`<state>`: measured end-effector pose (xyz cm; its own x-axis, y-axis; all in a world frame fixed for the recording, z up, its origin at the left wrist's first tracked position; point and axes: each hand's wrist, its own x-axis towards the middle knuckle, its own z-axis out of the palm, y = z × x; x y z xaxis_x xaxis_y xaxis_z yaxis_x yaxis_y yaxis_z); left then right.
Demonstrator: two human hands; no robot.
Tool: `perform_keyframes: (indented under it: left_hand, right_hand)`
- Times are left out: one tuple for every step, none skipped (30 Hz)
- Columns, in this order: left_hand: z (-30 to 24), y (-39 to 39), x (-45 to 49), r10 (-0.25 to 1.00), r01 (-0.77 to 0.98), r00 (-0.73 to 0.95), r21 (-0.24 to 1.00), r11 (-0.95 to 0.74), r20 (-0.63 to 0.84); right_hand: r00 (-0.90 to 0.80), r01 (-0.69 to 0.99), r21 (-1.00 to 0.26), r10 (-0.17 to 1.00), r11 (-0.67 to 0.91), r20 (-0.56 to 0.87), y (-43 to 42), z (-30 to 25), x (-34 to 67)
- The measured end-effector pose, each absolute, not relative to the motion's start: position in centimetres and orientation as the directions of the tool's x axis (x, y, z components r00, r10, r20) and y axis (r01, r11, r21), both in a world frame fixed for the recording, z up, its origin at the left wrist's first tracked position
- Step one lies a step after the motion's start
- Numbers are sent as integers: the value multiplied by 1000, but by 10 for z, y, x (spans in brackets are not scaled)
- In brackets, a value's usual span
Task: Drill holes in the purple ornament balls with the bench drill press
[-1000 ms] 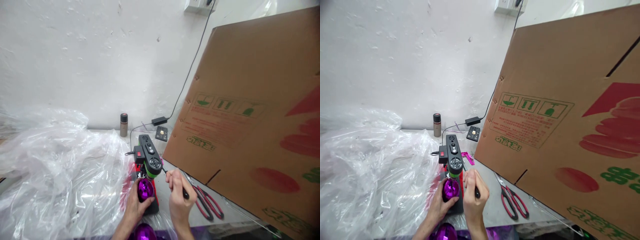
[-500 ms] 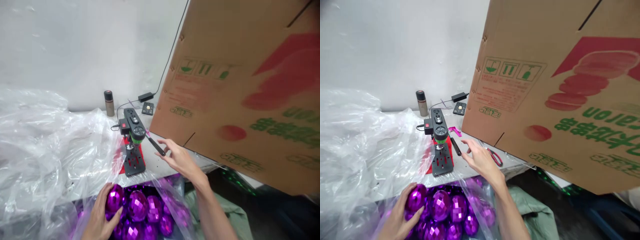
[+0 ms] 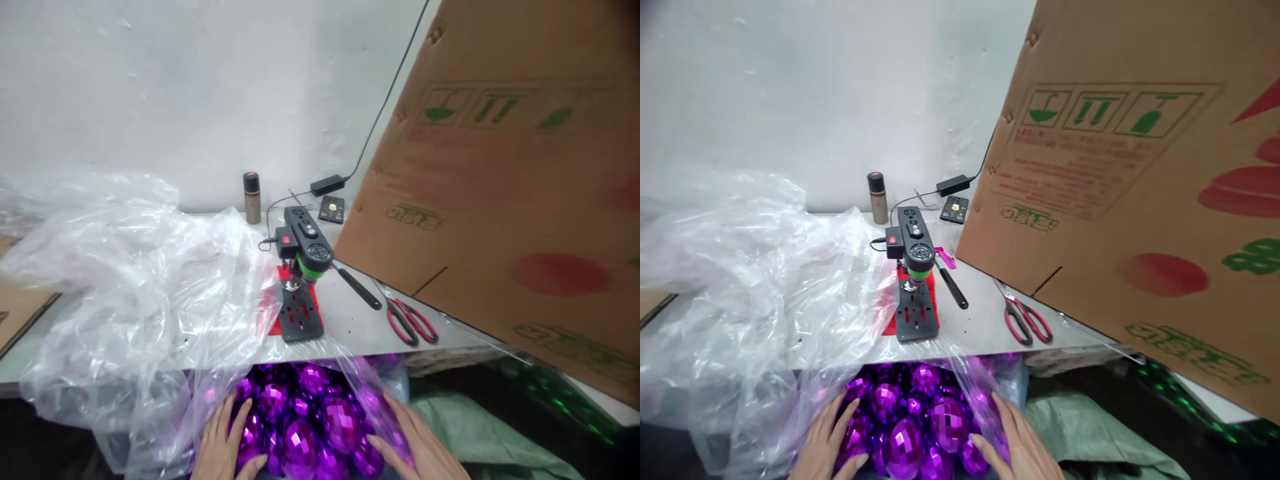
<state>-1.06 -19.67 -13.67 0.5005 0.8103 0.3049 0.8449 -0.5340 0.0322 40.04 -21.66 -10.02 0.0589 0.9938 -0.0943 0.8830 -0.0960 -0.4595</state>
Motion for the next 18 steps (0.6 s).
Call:
perform_keyframes:
  left_hand:
    - [-130,-196,-15,823,866,471,12,-500,319]
    - [-123,-194,-21,831,886,440,-13,-464,341]
    - [-118,-189,-28,836,905,405,-35,-424,371]
    - [-115,-181,-36,835,923,367,-45,-383,410]
    - [-113,-170,-46,831,938,323,-36,-345,452]
    - [-112,-156,-57,831,950,276,-7,-312,483]
    - [-112,-139,-68,830,955,238,36,-295,505]
    - [-112,-121,-78,840,954,204,91,-286,504]
    - [-112,-102,-88,854,946,188,143,-290,486]
    - [-111,-82,-97,874,938,186,184,-294,449]
    - [-110,-64,-105,901,935,188,210,-286,390]
    - [-108,-46,-112,924,936,198,216,-277,327]
    - [-106,-30,-117,942,943,205,206,-263,266]
    - [-103,-15,-122,954,951,209,184,-250,214]
    - [-100,-2,-127,960,958,214,155,-242,180]
    - [-96,11,-132,962,962,223,122,-243,159]
    - [-93,23,-136,961,965,232,91,-247,151]
    - [-89,35,-140,958,965,244,63,-255,150]
  right_hand:
    - [63,880,-469,997,-75,-43,-217,-107,401]
    - [66,877,-477,998,-56,4,-214,-110,402]
    - [66,874,-485,997,-35,46,-208,-110,400]
    - [66,869,-495,994,-15,86,-199,-108,398]
    - [65,860,-510,990,6,123,-186,-103,393]
    - [63,849,-528,986,30,157,-171,-98,388]
    - [51,833,-551,982,58,181,-154,-91,382]
    - [34,813,-576,980,86,195,-134,-84,375]
    - [16,792,-601,980,109,199,-114,-78,369]
    - [-3,769,-627,981,127,195,-93,-73,364]
    - [-20,747,-650,982,140,188,-71,-69,360]
    - [-33,726,-672,983,148,181,-51,-67,357]
    - [-44,708,-688,983,157,178,-32,-66,355]
    - [-53,694,-700,982,166,180,-15,-65,354]
    - [-61,683,-708,981,177,186,1,-66,353]
    - [-68,676,-713,978,189,195,14,-67,353]
    - [-75,670,-715,976,201,204,25,-68,352]
    - [-84,663,-718,974,213,211,35,-68,351]
